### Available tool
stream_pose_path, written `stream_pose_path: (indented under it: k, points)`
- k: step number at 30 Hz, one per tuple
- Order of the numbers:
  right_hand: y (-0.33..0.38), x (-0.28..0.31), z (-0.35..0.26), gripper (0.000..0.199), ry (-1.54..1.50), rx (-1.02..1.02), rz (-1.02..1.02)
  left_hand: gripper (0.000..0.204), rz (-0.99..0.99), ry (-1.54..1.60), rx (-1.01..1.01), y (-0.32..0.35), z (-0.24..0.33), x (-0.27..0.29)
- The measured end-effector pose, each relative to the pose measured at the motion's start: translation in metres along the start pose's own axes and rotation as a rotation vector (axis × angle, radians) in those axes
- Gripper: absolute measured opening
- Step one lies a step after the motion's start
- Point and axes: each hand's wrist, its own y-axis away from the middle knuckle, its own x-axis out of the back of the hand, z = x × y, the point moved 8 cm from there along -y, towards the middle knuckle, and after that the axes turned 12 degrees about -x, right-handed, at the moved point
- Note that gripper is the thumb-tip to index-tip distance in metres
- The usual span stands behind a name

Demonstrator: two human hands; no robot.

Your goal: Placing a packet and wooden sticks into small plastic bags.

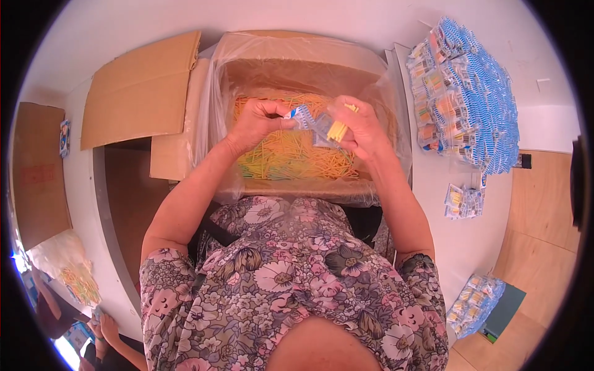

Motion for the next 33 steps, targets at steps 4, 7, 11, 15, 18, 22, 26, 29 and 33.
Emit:
stream_pose_path:
  k: [4,7,11,15,18,22,26,29,33]
  points:
    - [-0.01,-0.014,-0.012,0.016,0.112,0.041,0.037,0.014,-0.058,0.016,-0.026,0.0,0.008,-0.006]
    - [-0.02,-0.009,-0.021,0.018,0.378,0.212,0.186,0.013,-0.093,0.035,-0.009,-0.001,0.011,-0.011]
    - [-0.009,-0.031,-0.04,0.024,0.803,0.463,0.359,0.014,-0.057,0.05,0.029,0.001,0.007,-0.007]
    - [0.002,-0.057,-0.045,0.026,0.955,0.495,0.259,0.014,-0.057,0.05,0.071,0.005,0.0,-0.002]
    - [0.012,-0.05,-0.049,0.024,0.722,0.519,0.24,0.015,-0.025,0.1,0.059,0.006,0.001,-0.002]
    - [0.03,-0.045,-0.044,0.016,0.748,0.702,0.35,0.018,-0.04,0.117,0.05,0.006,0.001,-0.008]
    - [0.031,-0.035,-0.009,0.016,1.045,0.891,0.45,0.021,-0.184,-0.281,0.034,-0.003,-0.008,-0.013]
    - [0.066,-0.012,-0.013,0.017,0.881,0.912,0.434,0.026,-0.186,-0.179,0.026,0.002,0.006,-0.025]
    - [0.162,0.072,-0.009,0.021,0.68,0.653,0.501,0.029,-0.136,-0.213,0.126,0.016,0.0,0.006]
